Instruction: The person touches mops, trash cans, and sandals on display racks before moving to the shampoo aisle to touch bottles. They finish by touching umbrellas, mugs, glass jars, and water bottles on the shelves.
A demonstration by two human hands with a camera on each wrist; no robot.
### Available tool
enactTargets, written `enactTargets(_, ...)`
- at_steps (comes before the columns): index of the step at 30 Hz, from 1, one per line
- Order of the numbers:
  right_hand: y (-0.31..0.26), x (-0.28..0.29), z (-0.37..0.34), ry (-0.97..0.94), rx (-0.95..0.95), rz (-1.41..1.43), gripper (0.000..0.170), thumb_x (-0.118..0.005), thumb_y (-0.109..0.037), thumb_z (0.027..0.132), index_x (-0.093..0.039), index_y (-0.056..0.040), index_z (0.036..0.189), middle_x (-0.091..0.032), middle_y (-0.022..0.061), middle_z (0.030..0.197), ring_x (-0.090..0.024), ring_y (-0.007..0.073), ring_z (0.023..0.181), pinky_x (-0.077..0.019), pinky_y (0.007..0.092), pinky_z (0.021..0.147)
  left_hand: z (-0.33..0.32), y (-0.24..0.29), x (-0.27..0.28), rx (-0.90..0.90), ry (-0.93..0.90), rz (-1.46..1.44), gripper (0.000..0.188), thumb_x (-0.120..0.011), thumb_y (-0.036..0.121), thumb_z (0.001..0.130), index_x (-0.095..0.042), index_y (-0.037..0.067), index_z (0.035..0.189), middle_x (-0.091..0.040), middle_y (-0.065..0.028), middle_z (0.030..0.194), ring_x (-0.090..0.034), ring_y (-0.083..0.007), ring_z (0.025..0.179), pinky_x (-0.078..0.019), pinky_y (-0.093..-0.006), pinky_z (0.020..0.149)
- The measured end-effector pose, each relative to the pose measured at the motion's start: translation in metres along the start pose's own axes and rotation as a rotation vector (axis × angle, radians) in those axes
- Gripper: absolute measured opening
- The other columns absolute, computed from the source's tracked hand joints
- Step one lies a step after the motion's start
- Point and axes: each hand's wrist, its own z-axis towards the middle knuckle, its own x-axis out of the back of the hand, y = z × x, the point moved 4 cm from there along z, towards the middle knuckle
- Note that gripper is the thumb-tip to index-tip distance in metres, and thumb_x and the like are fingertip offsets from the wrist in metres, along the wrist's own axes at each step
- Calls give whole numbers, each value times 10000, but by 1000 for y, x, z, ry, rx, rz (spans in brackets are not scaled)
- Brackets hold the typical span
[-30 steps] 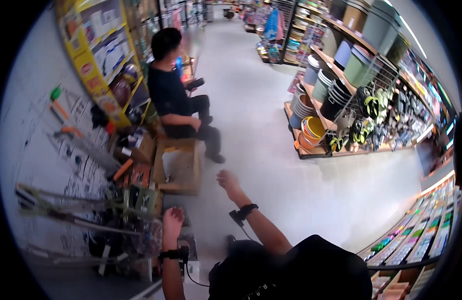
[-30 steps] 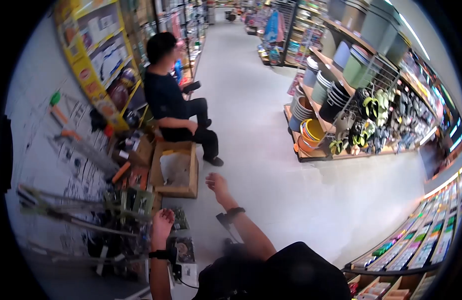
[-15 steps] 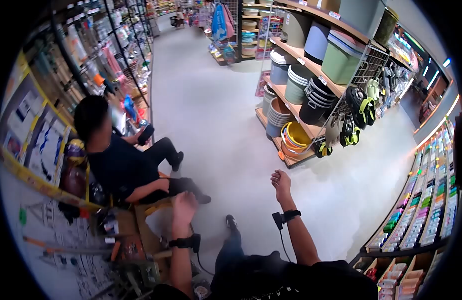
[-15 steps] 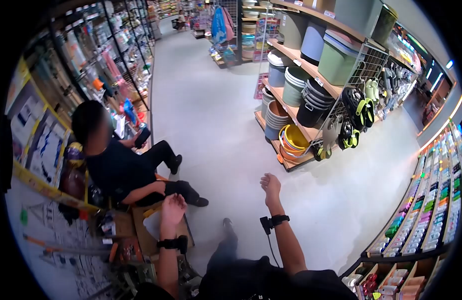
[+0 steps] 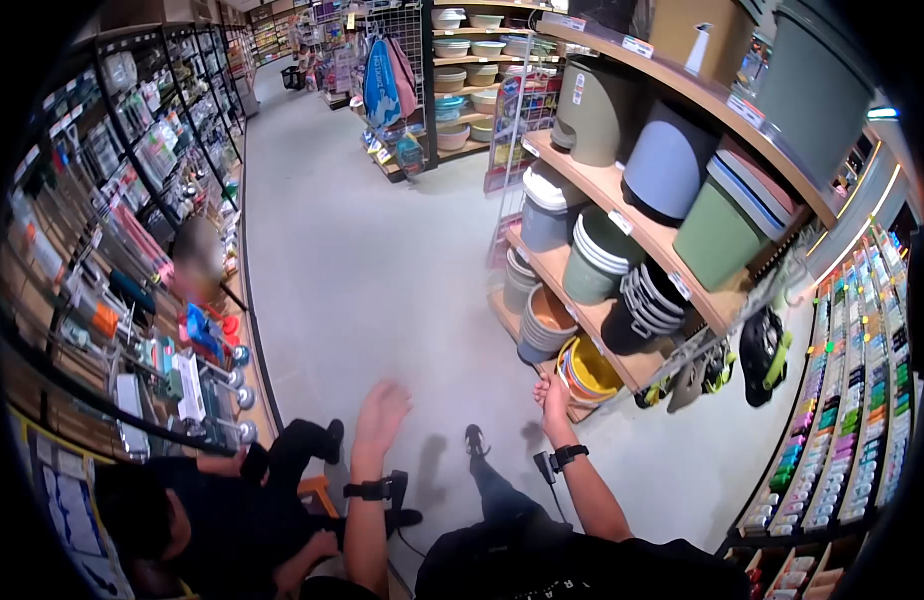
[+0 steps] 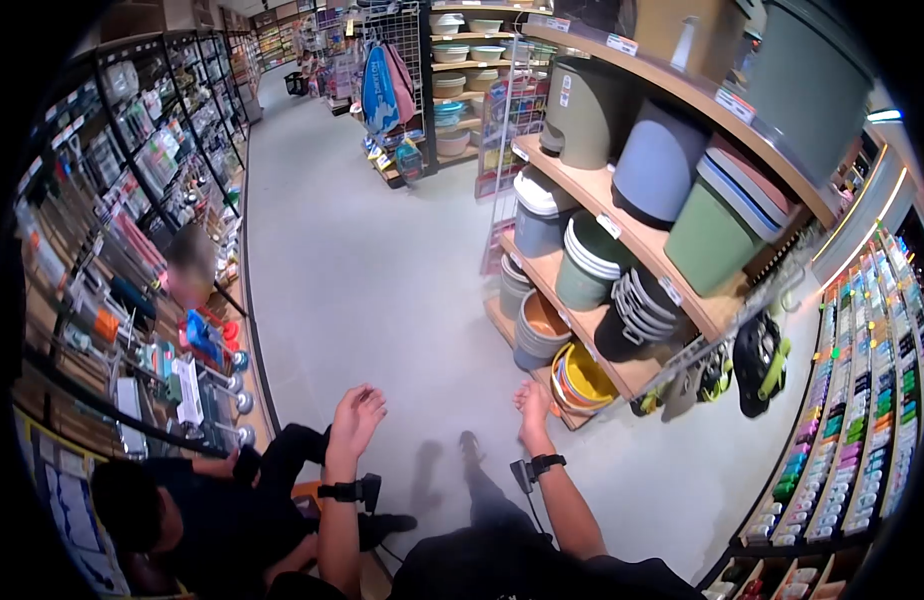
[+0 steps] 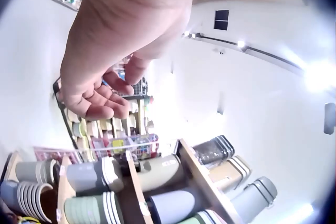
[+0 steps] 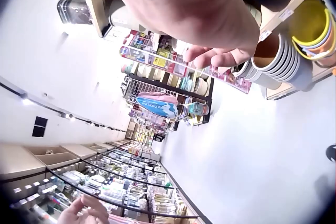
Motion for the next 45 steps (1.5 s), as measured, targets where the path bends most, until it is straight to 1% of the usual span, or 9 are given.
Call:
enactTargets(2,6,-55,71,38,0,17,234,-515,-280,986,-598,-61,974,-608,34,699,-584,121,581,-424,228,498,49,40,-3,-44,177,1,134,-591,206,954,-606,74,964,-661,-73,934,-641,-208,875,-521,-345,786)
enactTargets(7,-7,-238,229,-93,-9,19,287,-491,-309,999,-606,-47,975,-605,30,710,-573,117,590,-448,240,528,175,164,49,-172,305,27,130,-591,213,955,-607,84,963,-673,-54,891,-663,-181,831,-536,-317,729)
enactTargets(12,-68,-440,306,-323,-42,26,320,-502,-341,1008,-620,-44,985,-626,60,737,-609,154,662,-475,261,600,252,303,9,-408,403,33,130,-594,236,951,-602,107,955,-664,-28,854,-654,-148,824,-514,-282,678)
enactTargets(19,-98,-588,465,-341,37,-69,327,-504,-319,987,-652,-27,990,-636,63,794,-635,181,735,-496,313,683,498,400,84,-231,471,146,142,-585,280,946,-616,143,928,-668,9,867,-633,-135,825,-467,-285,728)
enactTargets(22,-91,-619,552,-63,182,-23,241,-523,-244,959,-637,-32,954,-624,61,734,-628,169,706,-481,270,646,624,440,60,-175,413,142,124,-602,255,936,-623,132,934,-675,-7,879,-651,-146,829,-506,-295,707)
enactTargets(28,-184,-774,655,-34,214,32,276,-499,-283,975,-637,-44,986,-611,38,689,-570,127,622,-457,258,607,870,529,-27,-61,219,170,142,-593,248,947,-612,108,962,-651,-36,928,-618,-172,899,-481,-316,781)
enactTargets(33,-187,-938,778,-32,102,74,282,-492,-248,986,-669,-29,998,-618,28,710,-555,114,658,-442,258,635,1018,640,-112,-360,116,400,143,-551,244,984,-591,107,968,-617,-22,898,-605,-171,879,-452,-307,775)
enactTargets(39,-165,-1175,914,-238,84,57,283,-512,-238,971,-677,-32,1075,-616,33,735,-564,118,673,-456,245,638,1138,787,-43,-484,391,570,154,-546,243,1002,-595,97,1016,-612,-21,896,-609,-152,866,-457,-291,763)
enactTargets(45,-141,-1418,956,-616,35,-82,265,-509,-253,1006,-638,-51,1120,-643,57,779,-620,138,693,-494,261,654,1127,916,81,-583,715,292,174,-570,288,988,-608,125,1036,-615,-6,902,-601,-139,850,-441,-285,752)
